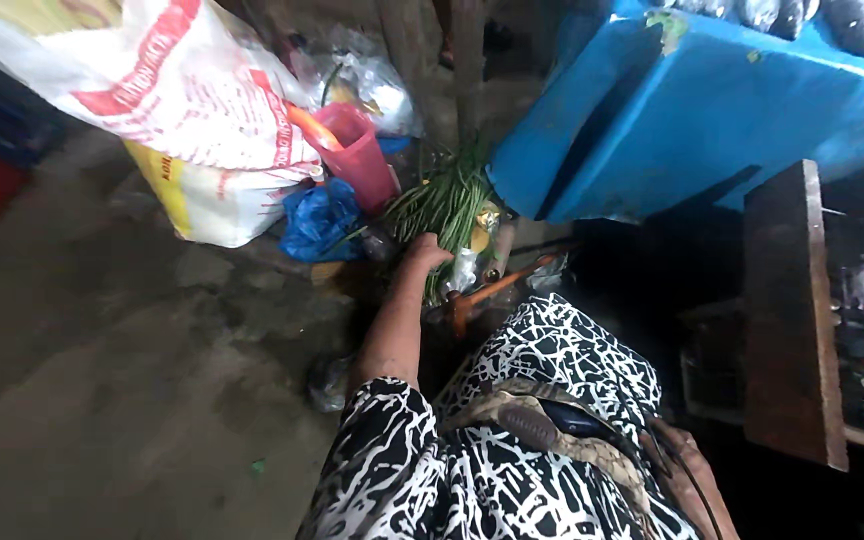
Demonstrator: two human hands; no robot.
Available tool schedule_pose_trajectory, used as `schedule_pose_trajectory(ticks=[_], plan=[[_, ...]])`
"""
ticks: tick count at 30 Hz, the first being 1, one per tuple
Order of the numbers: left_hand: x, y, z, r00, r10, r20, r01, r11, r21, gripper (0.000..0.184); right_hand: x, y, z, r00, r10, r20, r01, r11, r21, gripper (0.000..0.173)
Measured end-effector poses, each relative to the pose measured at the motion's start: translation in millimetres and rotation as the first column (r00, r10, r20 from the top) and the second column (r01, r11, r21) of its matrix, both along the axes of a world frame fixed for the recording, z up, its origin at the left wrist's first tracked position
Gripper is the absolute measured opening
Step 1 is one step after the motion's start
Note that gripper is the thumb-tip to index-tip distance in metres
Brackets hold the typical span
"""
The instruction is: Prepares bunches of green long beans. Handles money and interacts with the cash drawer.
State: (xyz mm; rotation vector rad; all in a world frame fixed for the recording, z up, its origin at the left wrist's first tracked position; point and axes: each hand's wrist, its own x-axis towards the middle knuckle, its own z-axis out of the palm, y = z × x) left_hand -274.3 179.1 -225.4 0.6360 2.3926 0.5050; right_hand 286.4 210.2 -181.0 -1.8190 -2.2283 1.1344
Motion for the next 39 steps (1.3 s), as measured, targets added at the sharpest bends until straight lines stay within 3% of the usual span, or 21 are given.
schedule_pose_trajectory(ticks=[7,13,17,20,24,30,34,39], plan=[[-9.4,5.1,32.1,0.958,0.256,0.132,-0.285,0.909,0.303,0.058,4.1,-0.6,-1.3,0.999,-0.012,-0.035,0.012,1.0,0.0,0.039],[-23.6,14.6,64.4,0.983,0.161,0.085,-0.182,0.852,0.491,0.044,-3.4,4.7,1.0,1.0,-0.026,-0.009,0.026,0.999,-0.027,0.039],[-25.7,25.1,100.2,0.962,0.256,-0.09,-0.179,0.847,0.501,0.049,-3.0,0.6,3.7,0.999,-0.035,-0.014,0.035,0.999,-0.019,0.038],[-28.7,34.3,130.7,0.947,0.31,-0.08,-0.228,0.828,0.512,0.05,-1.4,-0.5,2.6,0.999,-0.043,-0.031,0.043,0.999,-0.013,0.037],[-23.8,31.9,154.5,0.909,0.353,0.221,-0.398,0.58,0.711,0.032,2.2,0.1,-4.3,0.999,-0.015,-0.044,0.016,1.0,0.018,0.036],[-8.0,19.2,170.1,0.858,0.301,0.415,-0.503,0.333,0.798,0.019,13.6,5.2,-7.4,0.998,0.021,-0.053,-0.021,1.0,-0.01,0.036],[29.2,15.4,182.9,0.832,0.135,0.538,-0.553,0.127,0.823,0.017,8.1,17.4,29.0,0.999,0.048,-0.004,-0.048,0.993,-0.112,0.039],[98.6,27.4,184.2,0.756,-0.281,0.591,-0.623,-0.032,0.782,0.033,-25.6,37.4,101.6,0.966,0.217,-0.141,-0.187,0.962,0.2,0.039]])
